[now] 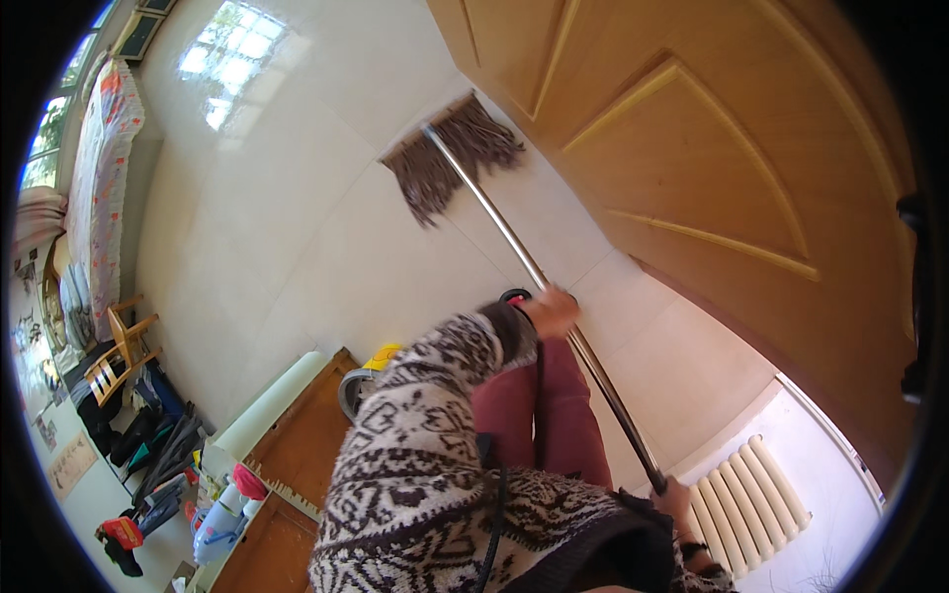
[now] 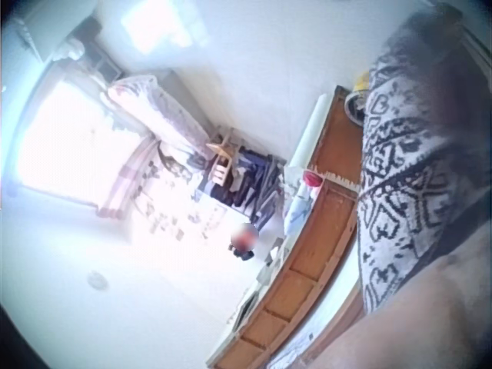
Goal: The person wipes a cluttered desk with a pink cloth, moving items such as a yellow tape dispenser, a white box, and a black device. Then the person mops the tiled floor with a long-handled mop, covering areas near a bed, radiator, and doorway.
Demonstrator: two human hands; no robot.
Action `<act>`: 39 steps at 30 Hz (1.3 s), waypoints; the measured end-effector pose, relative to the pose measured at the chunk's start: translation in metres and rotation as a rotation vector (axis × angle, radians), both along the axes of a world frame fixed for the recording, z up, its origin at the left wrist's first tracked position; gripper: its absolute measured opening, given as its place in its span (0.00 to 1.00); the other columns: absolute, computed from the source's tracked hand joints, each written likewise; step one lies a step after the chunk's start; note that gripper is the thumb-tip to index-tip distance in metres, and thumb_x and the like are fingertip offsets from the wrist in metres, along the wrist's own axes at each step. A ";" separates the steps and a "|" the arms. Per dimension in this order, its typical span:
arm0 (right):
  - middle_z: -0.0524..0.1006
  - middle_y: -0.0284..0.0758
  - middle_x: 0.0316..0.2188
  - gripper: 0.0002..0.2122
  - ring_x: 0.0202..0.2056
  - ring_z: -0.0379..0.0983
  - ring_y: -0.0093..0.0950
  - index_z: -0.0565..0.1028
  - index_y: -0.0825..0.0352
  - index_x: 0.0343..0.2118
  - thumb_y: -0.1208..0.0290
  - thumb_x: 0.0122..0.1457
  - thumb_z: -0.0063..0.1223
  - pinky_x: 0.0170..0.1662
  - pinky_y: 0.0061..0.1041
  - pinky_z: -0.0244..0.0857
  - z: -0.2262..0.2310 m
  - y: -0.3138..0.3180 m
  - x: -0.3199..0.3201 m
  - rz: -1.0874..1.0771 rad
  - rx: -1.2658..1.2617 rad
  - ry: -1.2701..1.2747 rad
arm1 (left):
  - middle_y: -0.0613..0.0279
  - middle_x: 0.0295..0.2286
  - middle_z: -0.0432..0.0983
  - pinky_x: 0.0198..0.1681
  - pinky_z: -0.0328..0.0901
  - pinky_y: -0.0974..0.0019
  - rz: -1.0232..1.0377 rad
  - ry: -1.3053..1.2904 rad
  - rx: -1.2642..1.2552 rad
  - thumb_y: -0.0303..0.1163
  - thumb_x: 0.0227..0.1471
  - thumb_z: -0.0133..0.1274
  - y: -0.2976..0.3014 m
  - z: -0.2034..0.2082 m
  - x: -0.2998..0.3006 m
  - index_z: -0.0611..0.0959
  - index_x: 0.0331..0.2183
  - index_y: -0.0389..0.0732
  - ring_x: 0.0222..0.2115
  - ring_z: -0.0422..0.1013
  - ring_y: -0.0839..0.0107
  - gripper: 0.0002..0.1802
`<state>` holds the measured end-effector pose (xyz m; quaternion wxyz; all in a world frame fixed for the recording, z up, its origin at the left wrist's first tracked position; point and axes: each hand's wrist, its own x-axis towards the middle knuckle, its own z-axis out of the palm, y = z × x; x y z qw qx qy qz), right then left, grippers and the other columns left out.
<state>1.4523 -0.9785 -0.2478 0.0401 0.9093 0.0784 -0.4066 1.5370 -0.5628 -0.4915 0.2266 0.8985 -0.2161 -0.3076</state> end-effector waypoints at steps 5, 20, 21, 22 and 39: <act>0.73 0.51 0.18 0.09 0.24 0.73 0.50 0.71 0.68 0.23 0.67 0.47 0.54 0.28 0.45 0.67 -0.052 0.165 0.073 -0.024 0.186 -0.028 | 0.56 0.28 0.76 0.43 0.63 0.48 0.195 -0.063 0.334 0.31 0.40 0.54 0.151 -0.025 0.055 0.81 0.27 0.40 0.35 0.73 0.56 0.08; 0.74 0.50 0.22 0.13 0.27 0.72 0.50 0.67 0.67 0.33 0.67 0.48 0.55 0.30 0.44 0.66 -0.078 0.213 0.088 -0.061 0.350 0.152 | 0.43 0.57 0.55 0.63 0.44 0.53 0.575 -0.054 0.510 0.32 0.55 0.38 0.182 -0.038 0.029 0.70 0.50 0.34 0.62 0.46 0.52 0.22; 0.74 0.49 0.21 0.13 0.26 0.72 0.50 0.67 0.67 0.33 0.66 0.48 0.54 0.29 0.44 0.65 -0.074 0.207 0.092 -0.054 0.380 0.152 | 0.42 0.57 0.56 0.62 0.44 0.52 0.571 -0.055 0.499 0.32 0.54 0.39 0.175 -0.038 0.029 0.71 0.49 0.33 0.62 0.47 0.51 0.22; 0.74 0.49 0.20 0.13 0.26 0.72 0.50 0.67 0.67 0.32 0.66 0.48 0.54 0.29 0.44 0.65 -0.068 0.202 0.095 -0.050 0.356 0.140 | 0.41 0.56 0.57 0.62 0.44 0.52 0.566 -0.067 0.501 0.33 0.54 0.39 0.170 -0.036 0.030 0.71 0.48 0.33 0.61 0.47 0.50 0.22; 0.74 0.48 0.21 0.10 0.28 0.71 0.50 0.69 0.66 0.29 0.72 0.42 0.56 0.32 0.48 0.63 0.199 0.171 0.138 0.053 -0.258 0.189 | 0.55 0.28 0.78 0.54 0.52 0.46 0.331 0.111 -0.138 0.37 0.44 0.53 0.033 0.076 0.009 0.81 0.28 0.40 0.38 0.72 0.57 0.11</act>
